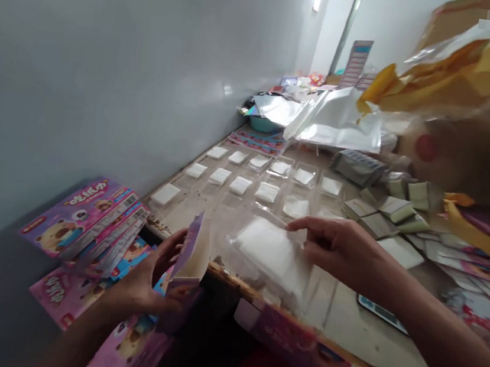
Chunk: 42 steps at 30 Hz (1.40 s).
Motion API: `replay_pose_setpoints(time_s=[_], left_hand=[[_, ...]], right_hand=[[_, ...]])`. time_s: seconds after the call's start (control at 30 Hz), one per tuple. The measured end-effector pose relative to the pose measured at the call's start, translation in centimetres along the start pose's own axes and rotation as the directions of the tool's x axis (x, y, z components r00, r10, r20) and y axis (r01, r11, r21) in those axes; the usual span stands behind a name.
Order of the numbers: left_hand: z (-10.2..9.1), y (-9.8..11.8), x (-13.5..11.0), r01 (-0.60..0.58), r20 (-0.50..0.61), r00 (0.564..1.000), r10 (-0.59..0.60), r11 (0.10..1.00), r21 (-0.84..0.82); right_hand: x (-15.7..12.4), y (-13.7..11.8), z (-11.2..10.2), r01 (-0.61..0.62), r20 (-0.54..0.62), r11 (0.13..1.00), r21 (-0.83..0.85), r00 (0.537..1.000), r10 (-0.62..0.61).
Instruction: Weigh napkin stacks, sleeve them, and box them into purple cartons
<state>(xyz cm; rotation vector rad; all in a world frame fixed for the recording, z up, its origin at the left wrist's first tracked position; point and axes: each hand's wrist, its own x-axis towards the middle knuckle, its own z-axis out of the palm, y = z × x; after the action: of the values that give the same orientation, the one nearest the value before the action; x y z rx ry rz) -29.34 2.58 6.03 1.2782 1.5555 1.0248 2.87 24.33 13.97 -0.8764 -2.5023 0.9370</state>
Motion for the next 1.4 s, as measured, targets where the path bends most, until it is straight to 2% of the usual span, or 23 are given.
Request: replay_pose_setpoints(time_s=[0.1, 0.2, 0.3, 0.4, 0.5, 0.63, 0.73, 0.8, 0.87, 0.93, 1.0, 1.1, 1.17, 1.27, 1.33, 1.4], left_hand=[[1.5, 0.6, 2.1, -0.039, 0.063, 0.997, 0.036, 0.998, 0.042], [2.8, 1.5, 3.8, -0.103, 0.22, 0.973, 0.066, 0.982, 0.159], [4.1, 3.2, 5.6, -0.206, 0.373, 0.924, 0.088, 0.934, 0.291], [5.4, 4.9, 7.5, -0.333, 0.465, 0.874, 0.143, 0.873, 0.358], [6.1, 5.6, 8.7, -0.397, 0.503, 0.85, 0.155, 0.817, 0.418], [6.0, 5.5, 9.5, -0.425, 0.554, 0.821, 0.136, 0.794, 0.435], [6.2, 5.8, 9.9, -0.453, 0.582, 0.804, 0.123, 0.761, 0.465], [6.6, 6.3, 10.3, -0.478, 0.573, 0.805, 0.15, 0.737, 0.478], [7.2, 6.7, 10.6, -0.477, 0.536, 0.825, 0.178, 0.728, 0.492], [7.6, 6.7, 11.0, -0.458, 0.497, 0.848, 0.187, 0.73, 0.507], [7.9, 6.5, 11.3, -0.442, 0.483, 0.858, 0.177, 0.734, 0.516], [7.8, 5.8, 11.7, -0.418, 0.468, 0.869, 0.16, 0.744, 0.521], [7.8, 5.6, 11.9, -0.405, 0.453, 0.878, 0.157, 0.749, 0.525], [8.2, 5.5, 12.2, -0.415, 0.444, 0.879, 0.171, 0.734, 0.538], [9.0, 5.6, 12.3, -0.434, 0.45, 0.873, 0.189, 0.724, 0.536], [10.2, 5.8, 12.4, -0.46, 0.462, 0.861, 0.214, 0.716, 0.526]], right_hand=[[-2.4, -0.3, -2.1, 0.015, 0.059, 1.0, 0.018, 0.998, -0.016], [-3.9, -0.2, -2.4, 0.066, 0.114, 0.997, 0.038, 0.991, -0.07], [-4.3, 0.8, -1.1, 0.056, 0.097, 0.997, 0.053, 0.993, -0.061], [-4.2, 2.5, 1.2, -0.051, -0.062, 0.993, 0.109, 0.996, 0.058], [-4.3, 4.0, 2.9, -0.098, -0.175, 0.98, 0.173, 0.976, 0.128], [-4.4, 4.2, 3.0, -0.141, -0.128, 0.961, 0.239, 0.976, 0.175], [-3.6, 3.6, 2.9, -0.17, -0.123, 0.967, 0.188, 0.973, 0.195], [-2.9, 3.5, 3.2, -0.186, -0.143, 0.968, 0.166, 0.967, 0.211], [-2.4, 3.8, 3.5, -0.181, -0.195, 0.95, 0.254, 0.952, 0.234], [-2.6, 4.5, 3.7, -0.142, -0.235, 0.873, 0.467, 0.932, 0.277], [-3.7, 5.2, 3.8, -0.123, -0.219, 0.744, 0.657, 0.913, 0.345], [-6.5, 6.0, 4.3, -0.189, -0.185, 0.574, 0.797, 0.828, 0.53], [-8.3, 6.2, 5.2, -0.207, -0.092, 0.396, 0.895, 0.782, 0.616], [-9.8, 6.3, 6.9, -0.171, 0.077, 0.094, 0.981, 0.783, 0.617], [-9.8, 6.2, 8.1, -0.1, 0.071, 0.009, 0.995, 0.765, 0.64], [-9.2, 5.9, 9.5, -0.05, 0.041, -0.005, 0.999, 0.76, 0.648]])
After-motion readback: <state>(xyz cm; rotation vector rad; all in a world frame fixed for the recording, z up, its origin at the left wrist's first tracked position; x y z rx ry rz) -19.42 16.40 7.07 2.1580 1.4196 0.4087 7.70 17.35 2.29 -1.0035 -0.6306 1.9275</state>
